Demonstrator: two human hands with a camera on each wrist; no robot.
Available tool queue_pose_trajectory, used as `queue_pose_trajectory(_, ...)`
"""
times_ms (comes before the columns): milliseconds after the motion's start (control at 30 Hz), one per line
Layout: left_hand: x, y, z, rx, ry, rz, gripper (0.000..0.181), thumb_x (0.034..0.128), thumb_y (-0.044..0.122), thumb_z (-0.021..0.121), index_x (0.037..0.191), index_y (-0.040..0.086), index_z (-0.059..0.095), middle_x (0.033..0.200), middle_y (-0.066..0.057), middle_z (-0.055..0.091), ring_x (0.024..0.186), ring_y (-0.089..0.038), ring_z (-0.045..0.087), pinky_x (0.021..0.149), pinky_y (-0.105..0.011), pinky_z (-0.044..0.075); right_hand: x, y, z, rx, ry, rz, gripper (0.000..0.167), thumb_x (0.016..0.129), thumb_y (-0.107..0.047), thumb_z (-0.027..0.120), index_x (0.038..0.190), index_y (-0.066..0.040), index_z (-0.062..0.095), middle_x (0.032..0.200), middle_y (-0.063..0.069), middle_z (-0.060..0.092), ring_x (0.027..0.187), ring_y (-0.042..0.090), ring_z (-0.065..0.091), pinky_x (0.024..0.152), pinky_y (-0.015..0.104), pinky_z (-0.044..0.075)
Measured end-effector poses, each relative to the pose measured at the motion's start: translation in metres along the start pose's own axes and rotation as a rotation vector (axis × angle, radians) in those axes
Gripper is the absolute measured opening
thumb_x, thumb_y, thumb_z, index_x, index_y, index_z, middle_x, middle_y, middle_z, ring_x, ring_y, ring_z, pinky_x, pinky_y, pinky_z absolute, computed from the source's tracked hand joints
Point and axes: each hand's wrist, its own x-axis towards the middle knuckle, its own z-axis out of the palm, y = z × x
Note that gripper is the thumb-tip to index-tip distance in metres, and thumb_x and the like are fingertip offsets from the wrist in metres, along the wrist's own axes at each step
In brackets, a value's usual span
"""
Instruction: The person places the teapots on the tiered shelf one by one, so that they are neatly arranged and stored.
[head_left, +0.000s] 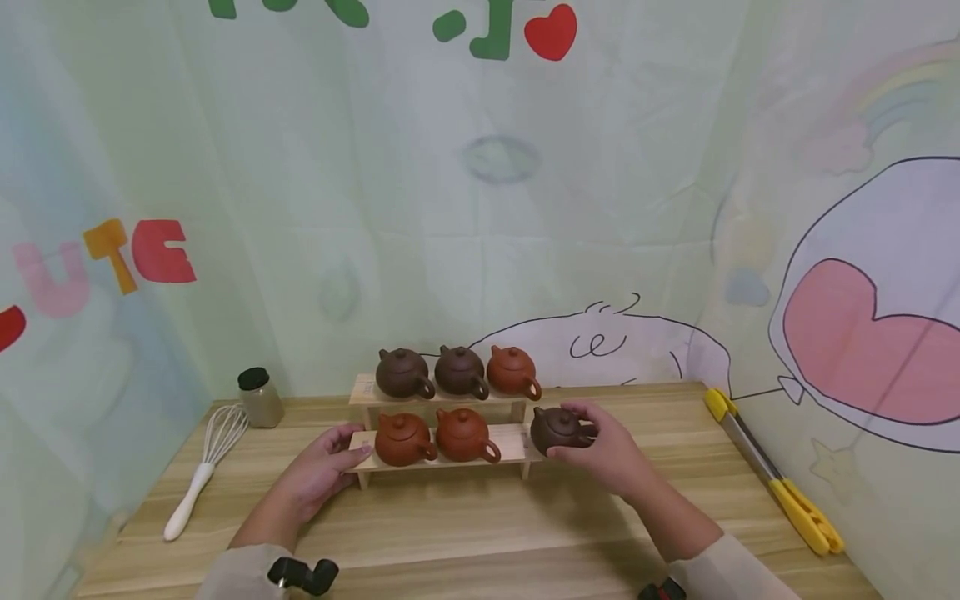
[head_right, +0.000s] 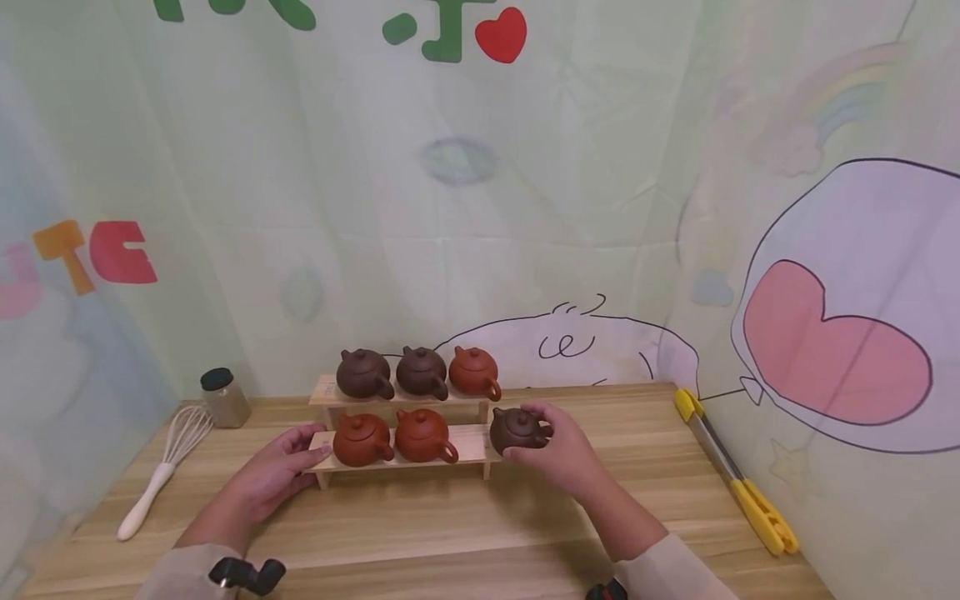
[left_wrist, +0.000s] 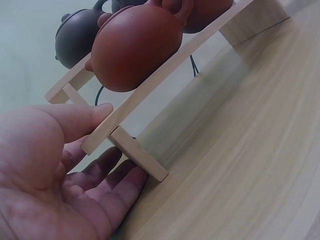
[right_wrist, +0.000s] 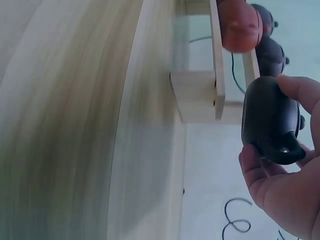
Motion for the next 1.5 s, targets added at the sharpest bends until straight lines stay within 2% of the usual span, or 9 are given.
queue_pose_trajectory(133,0.0,0.001,0.0,-0.001,-0.003,0.003,0.062,0.1109,0.023,0.059,0.161,0.0,0.032,0.171,-0.026,0.031,0.136,-0.025,0.059,0.119,-0.054,0.05,0.001,-0.006,0.011,0.006,-0.001,-0.018,0.076,0.078,-0.027,0.098,0.145,-0.017,0.064,0.145,0.011,0.066,0.127,0.031,0.065,0.104,0.045,0.055)
queue_pose_trajectory(233,0.001,0.0,-0.001,0.001,-0.01,0.009,0.063,0.111,0.023,0.059,0.162,-0.001,0.03,0.171,-0.028,0.03,0.137,-0.025,0.059,0.119,-0.055,0.05,0.003,-0.008,0.02,0.012,-0.002,-0.03,0.075,0.077,-0.027,0.098,0.143,-0.018,0.065,0.142,0.009,0.068,0.125,0.029,0.066,0.103,0.043,0.055)
queue_pose_trajectory(400,0.002,-0.002,-0.001,0.005,-0.006,0.001,0.064,0.1106,0.025,0.06,0.162,0.0,0.031,0.171,-0.027,0.029,0.138,-0.026,0.058,0.12,-0.056,0.049,0.007,-0.01,0.032,0.043,-0.006,-0.047,0.075,0.076,-0.023,0.099,0.142,-0.015,0.066,0.137,0.009,0.071,0.12,0.028,0.069,0.099,0.042,0.057)
queue_pose_trajectory(567,0.003,-0.002,0.0,-0.002,-0.003,0.012,0.063,0.1101,0.024,0.061,0.161,-0.001,0.032,0.169,-0.028,0.031,0.131,-0.02,0.062,0.117,-0.052,0.053,0.011,-0.01,0.043,0.046,0.001,-0.051,0.073,0.077,-0.023,0.099,0.141,-0.013,0.067,0.134,0.009,0.072,0.118,0.028,0.069,0.1,0.047,0.059)
queue_pose_trajectory(700,0.004,-0.003,0.0,-0.008,-0.003,0.013,0.064,0.1098,0.023,0.062,0.16,-0.001,0.032,0.169,-0.028,0.031,0.129,-0.018,0.062,0.116,-0.051,0.054,0.013,-0.011,0.05,0.051,0.005,-0.061,0.072,0.077,-0.023,0.099,0.14,-0.012,0.067,0.134,0.009,0.072,0.117,0.028,0.068,0.099,0.045,0.058)
queue_pose_trajectory(933,0.003,-0.002,0.0,-0.008,-0.002,0.006,0.063,0.1101,0.022,0.061,0.161,0.0,0.031,0.171,-0.027,0.029,0.131,-0.02,0.061,0.117,-0.052,0.053,0.016,-0.013,0.055,0.016,0.013,-0.082,0.07,0.077,-0.025,0.098,0.138,-0.011,0.067,0.133,0.01,0.073,0.113,0.025,0.067,0.096,0.04,0.055)
queue_pose_trajectory(1333,0.003,-0.001,-0.001,-0.003,-0.008,0.007,0.067,0.11,0.024,0.062,0.163,-0.001,0.029,0.171,-0.028,0.029,0.135,-0.023,0.06,0.12,-0.056,0.049,0.016,-0.016,0.055,0.006,0.009,-0.062,0.07,0.078,-0.027,0.098,0.139,-0.014,0.067,0.138,0.012,0.069,0.12,0.029,0.067,0.102,0.05,0.056)
queue_pose_trajectory(1500,0.002,-0.002,0.0,-0.001,0.004,-0.001,0.067,0.1095,0.025,0.063,0.162,-0.001,0.029,0.172,-0.028,0.029,0.139,-0.026,0.057,0.121,-0.059,0.046,0.016,-0.012,0.055,0.02,0.01,-0.054,0.068,0.079,-0.028,0.097,0.139,-0.016,0.067,0.138,0.01,0.069,0.12,0.029,0.067,0.099,0.046,0.058)
